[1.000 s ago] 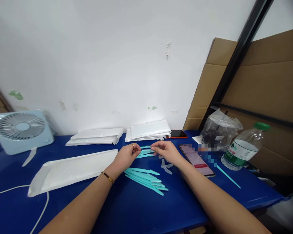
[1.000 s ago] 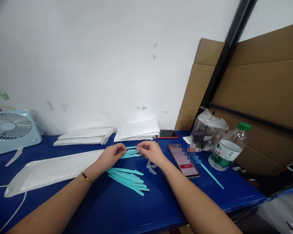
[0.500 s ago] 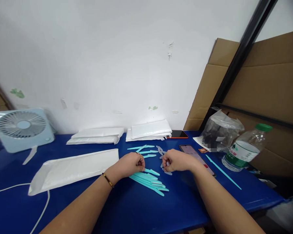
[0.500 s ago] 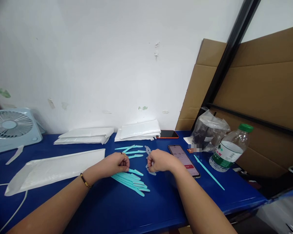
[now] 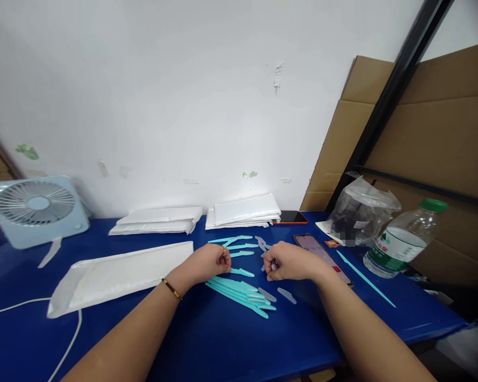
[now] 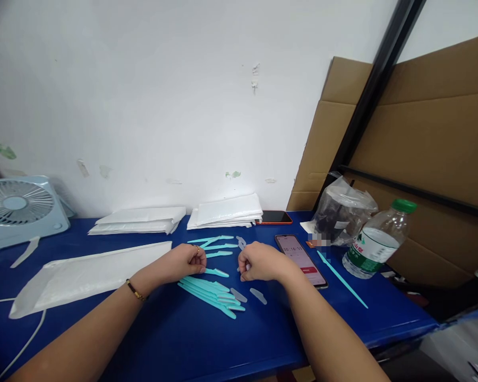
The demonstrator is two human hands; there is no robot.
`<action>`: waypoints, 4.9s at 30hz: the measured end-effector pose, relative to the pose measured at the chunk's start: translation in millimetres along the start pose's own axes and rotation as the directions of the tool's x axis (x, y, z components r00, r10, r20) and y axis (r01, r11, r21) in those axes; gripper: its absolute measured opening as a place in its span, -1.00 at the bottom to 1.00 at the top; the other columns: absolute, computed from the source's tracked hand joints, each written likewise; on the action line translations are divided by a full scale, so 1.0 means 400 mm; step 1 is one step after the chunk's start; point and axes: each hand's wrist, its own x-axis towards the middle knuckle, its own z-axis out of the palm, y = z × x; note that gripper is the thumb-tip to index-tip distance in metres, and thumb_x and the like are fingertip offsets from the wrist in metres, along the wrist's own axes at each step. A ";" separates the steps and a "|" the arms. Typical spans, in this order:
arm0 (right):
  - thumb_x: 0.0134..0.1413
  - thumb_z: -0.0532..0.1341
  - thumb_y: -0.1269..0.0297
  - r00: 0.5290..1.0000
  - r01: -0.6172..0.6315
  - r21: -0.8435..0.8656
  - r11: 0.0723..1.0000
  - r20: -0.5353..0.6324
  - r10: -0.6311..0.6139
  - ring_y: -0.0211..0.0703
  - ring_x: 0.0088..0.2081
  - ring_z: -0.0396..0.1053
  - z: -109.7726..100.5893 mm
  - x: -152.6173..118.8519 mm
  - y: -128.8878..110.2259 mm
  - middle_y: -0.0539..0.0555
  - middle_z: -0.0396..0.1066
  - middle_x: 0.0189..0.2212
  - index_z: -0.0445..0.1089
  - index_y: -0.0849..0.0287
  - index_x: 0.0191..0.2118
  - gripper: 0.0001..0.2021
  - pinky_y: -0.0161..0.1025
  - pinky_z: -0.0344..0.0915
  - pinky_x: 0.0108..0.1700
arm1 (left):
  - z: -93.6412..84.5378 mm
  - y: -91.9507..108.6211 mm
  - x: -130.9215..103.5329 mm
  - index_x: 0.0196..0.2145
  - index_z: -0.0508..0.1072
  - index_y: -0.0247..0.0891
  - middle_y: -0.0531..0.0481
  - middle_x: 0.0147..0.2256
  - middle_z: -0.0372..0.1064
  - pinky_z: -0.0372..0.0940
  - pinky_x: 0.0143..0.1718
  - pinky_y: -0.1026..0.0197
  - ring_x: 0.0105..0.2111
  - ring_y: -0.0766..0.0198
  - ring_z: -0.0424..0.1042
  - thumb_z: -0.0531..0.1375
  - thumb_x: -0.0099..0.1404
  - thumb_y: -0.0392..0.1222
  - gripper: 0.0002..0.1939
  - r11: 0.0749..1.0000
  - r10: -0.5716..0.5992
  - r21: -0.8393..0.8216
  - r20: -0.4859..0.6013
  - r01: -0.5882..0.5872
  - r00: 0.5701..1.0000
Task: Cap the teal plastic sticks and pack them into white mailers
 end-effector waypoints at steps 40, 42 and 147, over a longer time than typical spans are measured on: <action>-0.12 0.24 0.21 0.999 0.003 0.272 0.962 -0.047 0.011 -0.32 -0.57 0.27 0.021 0.038 0.028 -0.03 0.33 -0.61 0.40 0.24 -0.40 -0.81 -0.40 0.17 -0.50 | -0.020 0.002 -0.006 -0.45 0.43 -0.23 0.06 -0.50 0.37 0.12 -0.52 0.35 -0.51 0.34 0.30 0.13 0.11 -0.10 -0.84 0.999 0.023 0.042 -0.099 -0.019 0.995; -0.12 0.25 0.20 0.999 0.004 0.275 0.962 -0.045 0.009 -0.32 -0.57 0.26 0.024 0.039 0.021 -0.03 0.32 -0.61 0.41 0.24 -0.38 -0.80 -0.40 0.16 -0.51 | -0.015 0.003 -0.004 -0.44 0.42 -0.23 0.06 -0.49 0.38 0.11 -0.52 0.34 -0.50 0.33 0.31 0.12 0.12 -0.10 -0.83 0.999 0.036 0.031 -0.093 -0.034 0.995; -0.03 0.19 0.33 0.921 0.115 0.006 0.993 -0.376 -0.104 -0.27 -0.41 0.35 -0.001 0.039 0.055 0.04 0.45 -0.42 0.47 0.19 -0.38 -0.88 -0.38 0.18 -0.36 | 0.017 0.028 0.008 -0.32 0.46 -0.15 0.05 -0.30 0.42 0.13 -0.39 0.30 -0.34 0.26 0.37 0.16 0.14 -0.03 -0.80 0.948 0.138 0.312 -0.234 -0.060 0.962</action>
